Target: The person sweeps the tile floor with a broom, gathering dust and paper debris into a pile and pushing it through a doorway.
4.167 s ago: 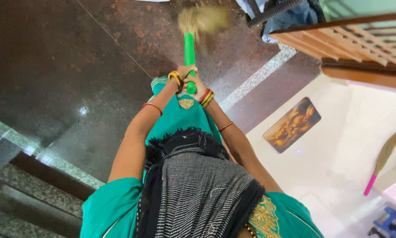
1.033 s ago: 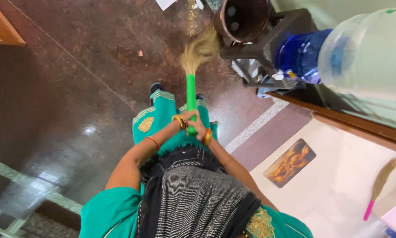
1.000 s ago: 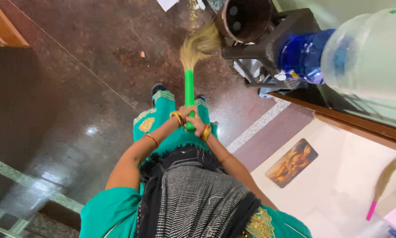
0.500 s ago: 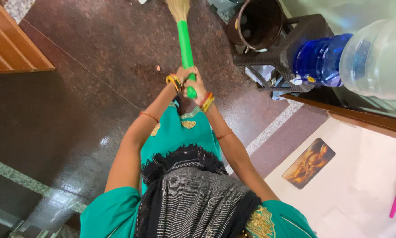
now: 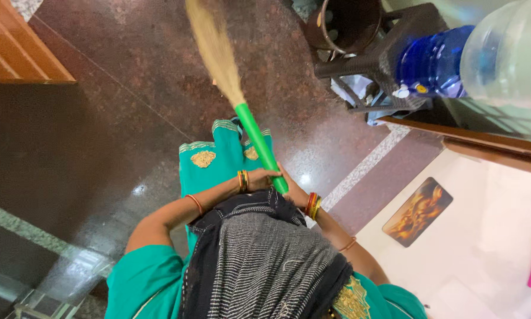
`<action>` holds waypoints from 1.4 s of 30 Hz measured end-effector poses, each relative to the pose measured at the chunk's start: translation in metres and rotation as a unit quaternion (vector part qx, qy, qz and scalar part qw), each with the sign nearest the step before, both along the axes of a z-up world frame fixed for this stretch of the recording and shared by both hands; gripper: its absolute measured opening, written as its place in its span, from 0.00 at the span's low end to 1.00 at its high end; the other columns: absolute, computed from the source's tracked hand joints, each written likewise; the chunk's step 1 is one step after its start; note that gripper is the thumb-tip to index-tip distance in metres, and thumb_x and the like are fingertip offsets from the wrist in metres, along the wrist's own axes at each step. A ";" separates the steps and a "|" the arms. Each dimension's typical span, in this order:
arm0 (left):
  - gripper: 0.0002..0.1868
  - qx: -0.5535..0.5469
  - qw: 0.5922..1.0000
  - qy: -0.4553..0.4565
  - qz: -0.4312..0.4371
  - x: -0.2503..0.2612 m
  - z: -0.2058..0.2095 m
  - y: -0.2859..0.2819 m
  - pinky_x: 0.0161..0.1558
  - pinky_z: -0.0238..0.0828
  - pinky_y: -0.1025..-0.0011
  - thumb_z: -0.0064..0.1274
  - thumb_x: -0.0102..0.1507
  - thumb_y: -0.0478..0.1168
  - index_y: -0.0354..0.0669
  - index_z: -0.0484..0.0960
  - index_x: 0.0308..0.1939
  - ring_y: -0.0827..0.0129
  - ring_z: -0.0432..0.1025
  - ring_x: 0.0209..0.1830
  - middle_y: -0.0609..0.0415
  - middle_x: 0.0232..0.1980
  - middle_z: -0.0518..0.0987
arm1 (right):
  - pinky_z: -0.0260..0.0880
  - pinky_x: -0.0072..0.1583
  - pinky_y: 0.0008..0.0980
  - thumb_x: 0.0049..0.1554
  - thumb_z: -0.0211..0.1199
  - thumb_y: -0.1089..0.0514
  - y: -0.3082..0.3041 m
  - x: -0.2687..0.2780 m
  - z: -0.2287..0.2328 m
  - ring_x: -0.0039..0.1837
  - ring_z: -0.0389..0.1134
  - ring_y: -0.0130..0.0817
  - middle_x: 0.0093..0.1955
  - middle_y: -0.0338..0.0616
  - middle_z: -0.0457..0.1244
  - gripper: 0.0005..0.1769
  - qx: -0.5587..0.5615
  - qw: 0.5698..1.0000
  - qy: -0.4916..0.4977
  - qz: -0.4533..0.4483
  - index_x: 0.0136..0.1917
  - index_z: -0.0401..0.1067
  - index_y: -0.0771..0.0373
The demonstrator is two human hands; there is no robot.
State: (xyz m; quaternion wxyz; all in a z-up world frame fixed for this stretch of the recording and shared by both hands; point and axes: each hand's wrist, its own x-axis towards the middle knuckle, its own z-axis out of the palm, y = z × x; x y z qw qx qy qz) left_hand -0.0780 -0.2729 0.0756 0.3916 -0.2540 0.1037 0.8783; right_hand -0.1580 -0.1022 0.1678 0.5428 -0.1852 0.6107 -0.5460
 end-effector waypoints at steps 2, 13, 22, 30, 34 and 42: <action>0.27 0.017 0.999 -0.031 -0.031 0.025 0.000 0.004 0.55 0.72 0.60 0.66 0.62 0.48 0.41 0.74 0.59 0.60 0.73 0.54 0.49 0.57 0.78 | 0.62 0.65 0.40 0.55 0.74 0.66 0.023 0.021 -0.006 0.69 0.58 0.54 0.76 0.67 0.51 0.65 -0.053 0.974 0.194 0.108 0.89 0.31 0.52; 0.22 0.001 0.991 -0.120 0.064 0.005 -0.072 0.036 0.53 0.75 0.51 0.65 0.60 0.45 0.42 0.74 0.53 0.55 0.75 0.50 0.49 0.50 0.78 | 0.67 0.31 0.31 0.51 0.63 0.69 0.004 0.051 -0.061 0.29 0.64 0.32 0.38 0.45 0.61 0.36 0.097 0.923 -0.329 -0.173 0.70 0.60 0.45; 0.27 -0.188 0.971 -0.018 0.145 0.020 -0.031 -0.013 0.53 0.75 0.55 0.64 0.59 0.55 0.45 0.77 0.55 0.60 0.76 0.49 0.53 0.48 0.80 | 0.72 0.32 0.37 0.48 0.63 0.69 -0.038 0.055 -0.066 0.31 0.68 0.36 0.48 0.45 0.64 0.61 0.108 0.978 -0.099 -0.149 0.84 0.32 0.42; 0.26 -0.140 0.985 -0.015 0.095 0.094 -0.031 0.015 0.49 0.72 0.49 0.60 0.61 0.57 0.48 0.74 0.55 0.54 0.75 0.48 0.49 0.48 0.79 | 0.72 0.33 0.35 0.47 0.63 0.70 -0.001 0.125 -0.063 0.32 0.69 0.35 0.48 0.49 0.64 0.64 0.096 0.983 -0.108 -0.112 0.86 0.32 0.43; 0.23 -0.049 0.996 -0.063 0.046 0.083 -0.048 0.032 0.50 0.73 0.50 0.62 0.60 0.53 0.47 0.76 0.53 0.53 0.75 0.49 0.49 0.49 0.81 | 0.70 0.33 0.31 0.50 0.63 0.69 0.006 0.114 -0.058 0.31 0.66 0.32 0.42 0.47 0.63 0.51 0.122 0.950 -0.253 -0.136 0.81 0.47 0.46; 0.18 -0.122 0.983 -0.116 -0.078 -0.001 -0.038 -0.020 0.33 0.76 0.52 0.62 0.58 0.52 0.47 0.78 0.43 0.54 0.74 0.32 0.48 0.37 0.79 | 0.67 0.31 0.31 0.51 0.60 0.70 -0.055 0.070 -0.056 0.30 0.64 0.33 0.36 0.45 0.61 0.41 0.075 0.915 -0.308 -0.248 0.74 0.52 0.47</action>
